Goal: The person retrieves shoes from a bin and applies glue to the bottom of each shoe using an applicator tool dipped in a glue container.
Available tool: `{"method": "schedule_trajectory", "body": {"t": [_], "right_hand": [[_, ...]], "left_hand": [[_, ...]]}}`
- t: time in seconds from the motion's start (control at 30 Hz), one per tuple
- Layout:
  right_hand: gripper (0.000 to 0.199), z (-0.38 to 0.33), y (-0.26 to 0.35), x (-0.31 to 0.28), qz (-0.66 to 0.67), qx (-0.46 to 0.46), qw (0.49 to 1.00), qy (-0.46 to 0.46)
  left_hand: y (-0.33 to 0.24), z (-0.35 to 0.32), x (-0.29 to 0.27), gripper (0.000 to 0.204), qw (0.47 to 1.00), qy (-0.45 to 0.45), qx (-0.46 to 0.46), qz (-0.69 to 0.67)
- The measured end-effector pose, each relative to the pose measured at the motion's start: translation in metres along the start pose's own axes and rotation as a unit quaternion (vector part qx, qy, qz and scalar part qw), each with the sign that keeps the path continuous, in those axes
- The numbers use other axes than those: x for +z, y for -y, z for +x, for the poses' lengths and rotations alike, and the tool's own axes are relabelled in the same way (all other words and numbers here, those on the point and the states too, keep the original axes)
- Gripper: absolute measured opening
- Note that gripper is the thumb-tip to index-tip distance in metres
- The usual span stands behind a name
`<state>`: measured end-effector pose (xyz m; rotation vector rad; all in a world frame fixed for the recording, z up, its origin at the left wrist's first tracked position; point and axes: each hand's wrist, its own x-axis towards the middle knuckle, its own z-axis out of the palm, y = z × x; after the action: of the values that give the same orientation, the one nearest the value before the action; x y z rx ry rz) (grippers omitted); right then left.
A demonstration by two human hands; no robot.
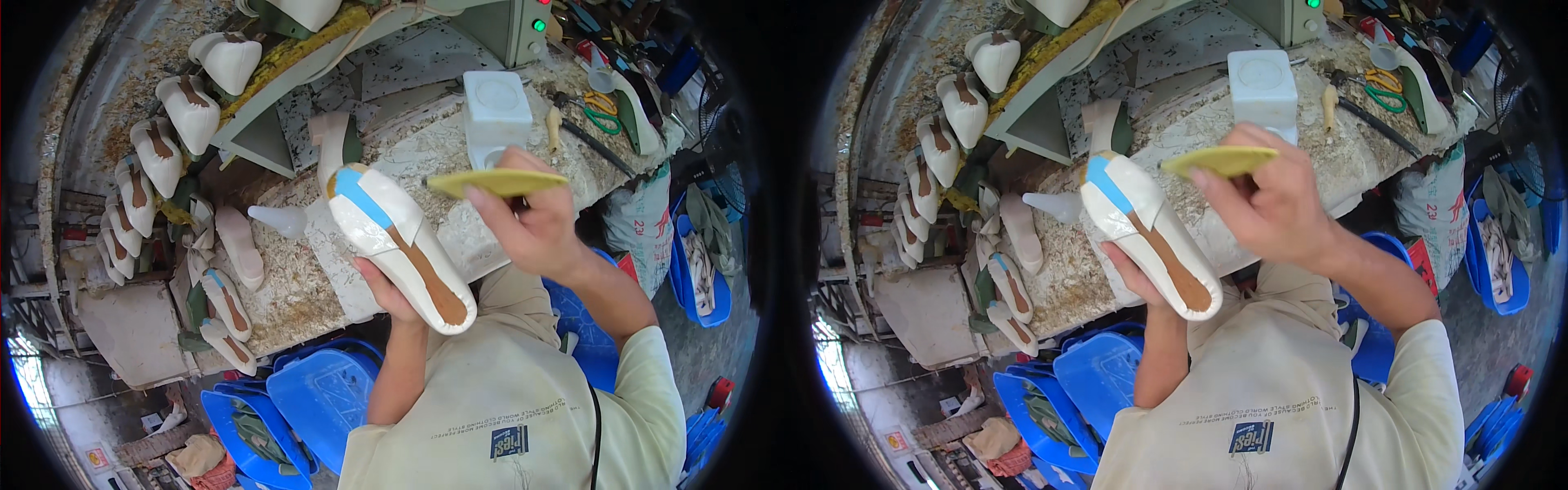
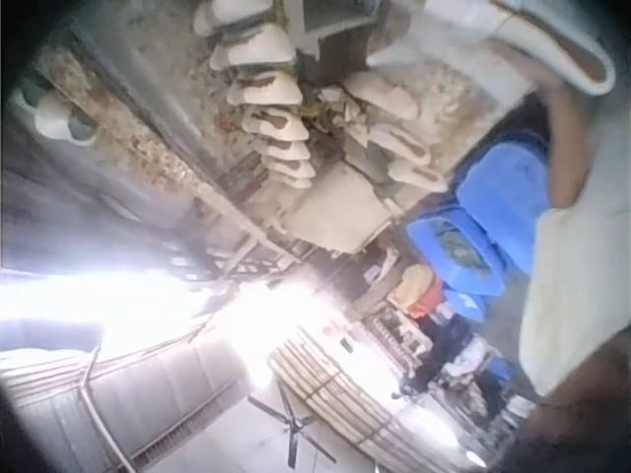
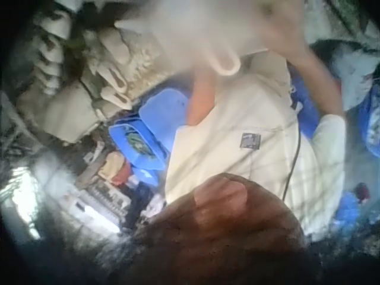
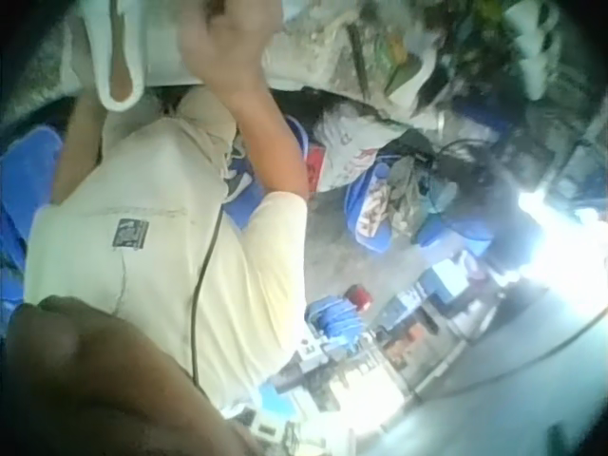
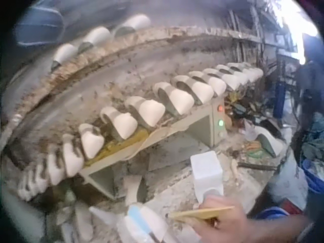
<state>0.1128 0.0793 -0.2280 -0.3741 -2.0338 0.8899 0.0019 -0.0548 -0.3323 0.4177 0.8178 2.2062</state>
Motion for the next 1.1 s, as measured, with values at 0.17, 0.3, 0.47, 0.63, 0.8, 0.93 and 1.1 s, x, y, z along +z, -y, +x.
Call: {"method": "schedule_trajectory", "body": {"t": [0.17,0.3,0.47,0.63,0.8,0.93,1.1], "right_hand": [[0.009,-0.013,-0.015,0.0,-0.019,-0.024,0.999,0.042],[0.014,-0.02,-0.076,-0.032,0.034,0.12,0.992,-0.038],[0.012,-0.05,-0.138,-0.041,0.019,0.199,0.979,-0.027],[0.013,-0.059,-0.161,-0.043,0.02,0.251,0.968,-0.007],[0.015,-0.058,-0.175,-0.042,0.096,0.289,0.951,-0.057],[0.018,-0.06,-0.181,-0.039,0.084,0.304,0.949,-0.003],[0.014,-0.047,-0.161,-0.04,0.181,0.366,0.913,-0.021]], "left_hand": [[0.008,0.007,-0.004,0.086,0.981,0.045,-0.044,-0.184],[0.01,0.005,-0.01,0.084,0.999,-0.008,-0.01,-0.052],[0.022,0.008,-0.024,0.082,0.974,-0.064,0.123,0.177],[0.03,0.002,-0.011,0.107,0.917,-0.027,0.105,0.384],[0.03,-0.011,-0.018,0.107,0.933,0.0,0.069,0.354],[0.035,-0.021,-0.035,0.1,0.874,-0.013,0.093,0.476],[0.03,-0.018,-0.011,0.097,0.693,0.035,0.247,0.676]]}}
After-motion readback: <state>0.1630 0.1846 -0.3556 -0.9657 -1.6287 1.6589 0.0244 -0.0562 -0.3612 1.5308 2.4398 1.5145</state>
